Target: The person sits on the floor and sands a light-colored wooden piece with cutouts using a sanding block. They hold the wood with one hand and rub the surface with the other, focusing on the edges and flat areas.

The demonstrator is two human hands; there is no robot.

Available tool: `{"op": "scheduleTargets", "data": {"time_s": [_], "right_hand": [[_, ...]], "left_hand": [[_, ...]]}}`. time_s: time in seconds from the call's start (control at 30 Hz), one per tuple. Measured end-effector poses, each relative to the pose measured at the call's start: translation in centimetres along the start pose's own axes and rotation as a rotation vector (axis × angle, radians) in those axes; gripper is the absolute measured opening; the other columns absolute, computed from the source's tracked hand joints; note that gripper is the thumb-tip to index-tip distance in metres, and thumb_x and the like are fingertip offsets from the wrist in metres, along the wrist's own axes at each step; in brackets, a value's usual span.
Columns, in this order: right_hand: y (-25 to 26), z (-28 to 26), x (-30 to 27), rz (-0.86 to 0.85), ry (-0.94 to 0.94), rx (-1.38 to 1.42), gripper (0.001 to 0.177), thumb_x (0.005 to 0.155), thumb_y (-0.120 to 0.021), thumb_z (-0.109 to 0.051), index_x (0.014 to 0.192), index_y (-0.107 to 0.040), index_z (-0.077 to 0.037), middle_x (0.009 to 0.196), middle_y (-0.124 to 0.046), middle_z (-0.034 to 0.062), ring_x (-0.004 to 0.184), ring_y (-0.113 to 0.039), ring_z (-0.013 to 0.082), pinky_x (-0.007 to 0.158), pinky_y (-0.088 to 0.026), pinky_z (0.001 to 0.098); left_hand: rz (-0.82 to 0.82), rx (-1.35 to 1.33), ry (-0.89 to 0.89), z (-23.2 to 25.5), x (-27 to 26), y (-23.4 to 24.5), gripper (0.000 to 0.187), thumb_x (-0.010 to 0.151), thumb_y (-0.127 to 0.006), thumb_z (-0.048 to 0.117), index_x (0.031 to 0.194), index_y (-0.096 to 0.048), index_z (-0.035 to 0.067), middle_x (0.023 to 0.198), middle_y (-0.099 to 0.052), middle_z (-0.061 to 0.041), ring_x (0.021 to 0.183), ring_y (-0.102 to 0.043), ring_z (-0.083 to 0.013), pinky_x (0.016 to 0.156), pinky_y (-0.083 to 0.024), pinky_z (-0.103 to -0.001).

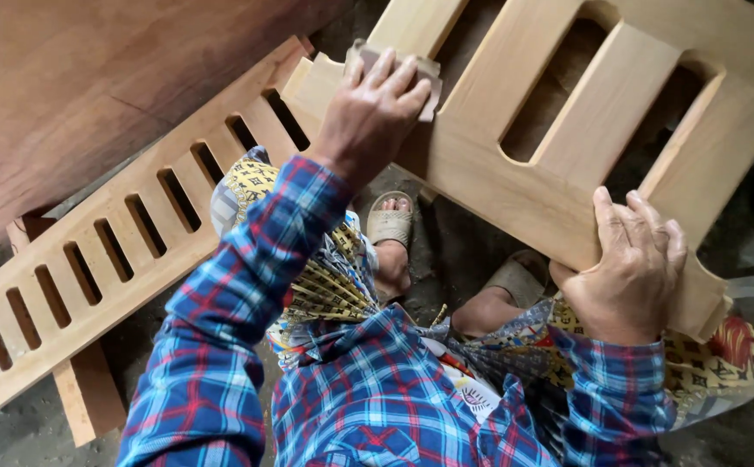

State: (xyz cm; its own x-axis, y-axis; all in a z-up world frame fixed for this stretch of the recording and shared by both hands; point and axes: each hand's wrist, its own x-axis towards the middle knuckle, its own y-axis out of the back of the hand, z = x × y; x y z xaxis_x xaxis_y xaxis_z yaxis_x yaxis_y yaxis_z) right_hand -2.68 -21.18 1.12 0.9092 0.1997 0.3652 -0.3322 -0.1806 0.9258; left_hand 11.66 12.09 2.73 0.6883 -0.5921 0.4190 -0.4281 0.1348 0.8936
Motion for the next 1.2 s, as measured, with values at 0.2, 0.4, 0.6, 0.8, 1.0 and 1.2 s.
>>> {"op": "scheduleTargets", "data": {"time_s": [0.2, 0.4, 0.6, 0.8, 1.0, 1.2], "right_hand": [[0.0, 0.1, 0.0, -0.003, -0.001, -0.01, 0.097, 0.054, -0.088, -0.028, 0.146, -0.069, -0.004, 0.126, -0.073, 0.0118, 0.136, -0.061, 0.0314, 0.115, -0.037, 0.0503], [0.4, -0.1, 0.3, -0.006, -0.01, 0.009, 0.095, 0.055, -0.092, -0.029, 0.144, -0.071, -0.001, 0.13, -0.075, 0.0149, 0.134, -0.062, 0.0327, 0.114, -0.039, 0.0505], [0.2, -0.1, 0.2, 0.032, 0.015, -0.011, 0.09, 0.056, -0.089, -0.026, 0.142, -0.073, -0.003, 0.127, -0.076, 0.0126, 0.131, -0.066, 0.0305, 0.115, -0.039, 0.0488], [0.2, -0.2, 0.4, 0.049, 0.016, -0.016, 0.084, 0.06, -0.086, -0.027, 0.14, -0.074, -0.003, 0.128, -0.075, 0.0118, 0.128, -0.066, 0.03, 0.114, -0.039, 0.0488], [0.6, -0.2, 0.4, 0.038, 0.002, 0.004, 0.077, 0.068, -0.082, -0.029, 0.14, -0.075, -0.004, 0.127, -0.076, 0.0112, 0.128, -0.066, 0.0299, 0.117, -0.037, 0.0468], [0.4, -0.2, 0.2, 0.037, -0.008, -0.023, 0.084, 0.06, -0.084, -0.026, 0.14, -0.076, -0.006, 0.127, -0.076, 0.0089, 0.128, -0.067, 0.0284, 0.117, -0.04, 0.0478]], "left_hand": [[0.005, 0.13, 0.03, -0.8, 1.9, -1.9, 0.014, 0.091, -0.065, 0.023, 0.101, -0.074, 0.018, 0.132, -0.067, -0.013, 0.121, -0.062, -0.0385, 0.087, -0.046, -0.063], [0.004, 0.079, -0.075, 0.2, -0.5, 4.0, 0.013, 0.094, -0.072, 0.013, 0.107, -0.071, 0.01, 0.115, -0.068, -0.011, 0.104, -0.065, -0.0293, 0.102, -0.047, -0.061], [-0.104, 0.187, -0.048, 0.0, -0.6, 2.7, 0.019, 0.094, -0.062, 0.013, 0.112, -0.07, 0.013, 0.128, -0.07, -0.005, 0.12, -0.068, -0.0298, 0.089, -0.055, -0.049], [0.023, 0.281, -0.052, -2.3, 3.9, -2.5, 0.024, 0.09, -0.068, 0.013, 0.113, -0.076, 0.013, 0.121, -0.073, -0.005, 0.103, -0.068, -0.0224, 0.072, -0.057, -0.041], [0.037, 0.347, -0.104, -1.9, 3.2, 0.3, 0.01, 0.089, -0.063, 0.015, 0.097, -0.068, 0.019, 0.101, -0.069, 0.002, 0.091, -0.065, -0.0206, 0.063, -0.052, -0.039], [-0.138, 0.18, -0.272, -2.3, 0.8, 5.6, 0.019, 0.099, -0.058, 0.011, 0.115, -0.067, 0.017, 0.108, -0.068, 0.002, 0.09, -0.061, -0.018, 0.063, -0.047, -0.03]]}}
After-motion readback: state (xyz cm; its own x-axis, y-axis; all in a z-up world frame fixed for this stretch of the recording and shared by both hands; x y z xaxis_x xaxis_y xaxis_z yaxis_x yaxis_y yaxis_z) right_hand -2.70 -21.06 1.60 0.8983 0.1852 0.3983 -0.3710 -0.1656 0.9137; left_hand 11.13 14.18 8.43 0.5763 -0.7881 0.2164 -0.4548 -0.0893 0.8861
